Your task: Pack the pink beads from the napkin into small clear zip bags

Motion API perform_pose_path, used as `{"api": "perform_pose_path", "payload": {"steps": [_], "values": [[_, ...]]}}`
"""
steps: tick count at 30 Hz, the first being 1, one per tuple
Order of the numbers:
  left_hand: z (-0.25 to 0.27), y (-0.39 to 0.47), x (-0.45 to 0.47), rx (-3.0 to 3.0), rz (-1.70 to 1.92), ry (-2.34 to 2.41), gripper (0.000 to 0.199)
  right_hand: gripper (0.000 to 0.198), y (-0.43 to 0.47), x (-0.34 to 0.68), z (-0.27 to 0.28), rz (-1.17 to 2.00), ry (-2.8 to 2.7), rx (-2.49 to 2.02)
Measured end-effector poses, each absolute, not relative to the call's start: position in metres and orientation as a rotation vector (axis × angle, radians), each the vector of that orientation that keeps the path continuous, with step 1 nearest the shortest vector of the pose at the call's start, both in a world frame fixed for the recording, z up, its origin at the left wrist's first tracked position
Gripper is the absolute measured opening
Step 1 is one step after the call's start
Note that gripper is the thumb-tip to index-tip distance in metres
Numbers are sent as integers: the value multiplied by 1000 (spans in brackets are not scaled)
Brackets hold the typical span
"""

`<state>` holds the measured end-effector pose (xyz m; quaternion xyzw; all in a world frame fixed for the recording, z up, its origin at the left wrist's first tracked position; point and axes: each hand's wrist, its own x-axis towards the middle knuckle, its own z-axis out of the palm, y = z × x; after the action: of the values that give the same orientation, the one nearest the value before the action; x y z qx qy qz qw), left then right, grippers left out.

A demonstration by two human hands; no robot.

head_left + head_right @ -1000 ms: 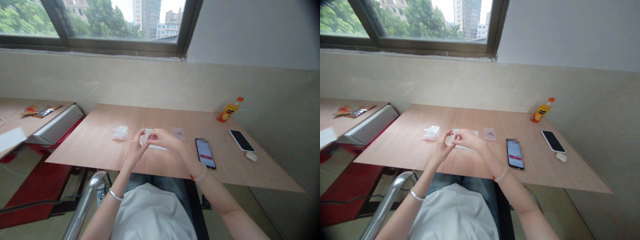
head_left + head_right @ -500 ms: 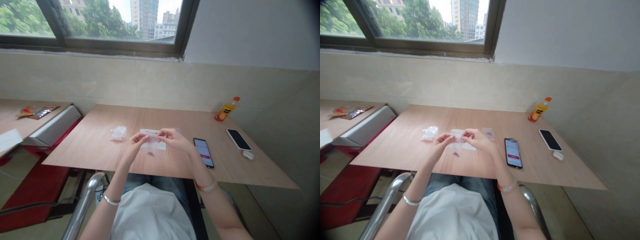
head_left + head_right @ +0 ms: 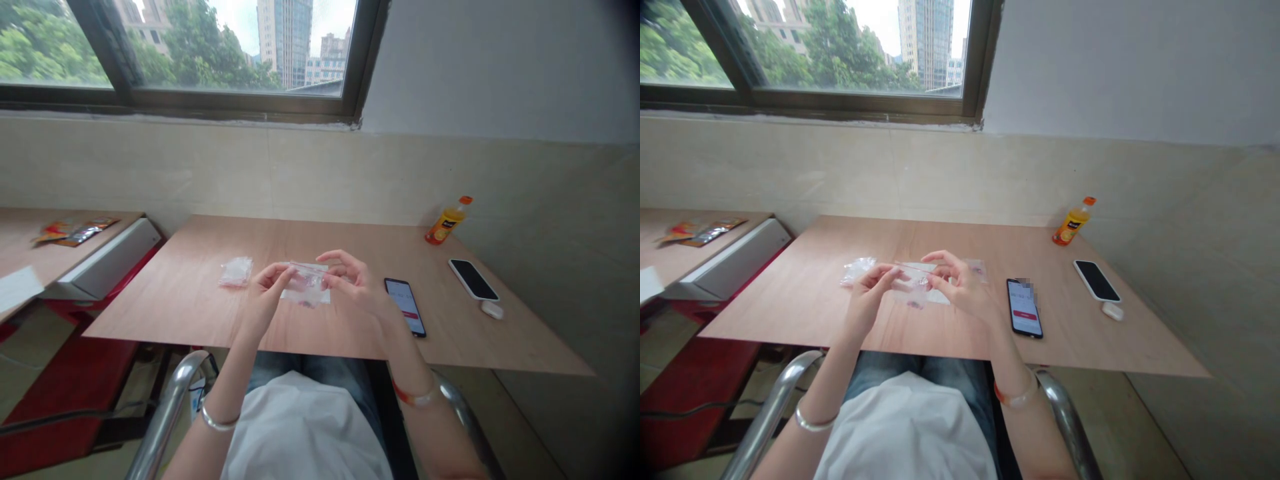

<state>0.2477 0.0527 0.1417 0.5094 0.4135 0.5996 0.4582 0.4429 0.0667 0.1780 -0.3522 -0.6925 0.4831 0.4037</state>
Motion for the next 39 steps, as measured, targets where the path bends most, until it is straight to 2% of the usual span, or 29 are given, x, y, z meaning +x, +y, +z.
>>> {"api": "perform_pose_path", "payload": {"steps": [7,11,17,23,39], "values": [[147,46,256,1277,1636,1044,20,30,66,438,170,1292,-1702,-815],[151,42,257,1283,1575,1059,21,23,68,436,165,1200,-1724,-861],[153,40,253,1330,1457,1011,18,23,62,437,172,1136,-1740,-895],[154,39,254,1352,1508,1027,16,25,59,438,180,1073,-1809,-869],[158,27,264,1381,1487,997,12,25,53,438,188,1146,-1895,-863]]}}
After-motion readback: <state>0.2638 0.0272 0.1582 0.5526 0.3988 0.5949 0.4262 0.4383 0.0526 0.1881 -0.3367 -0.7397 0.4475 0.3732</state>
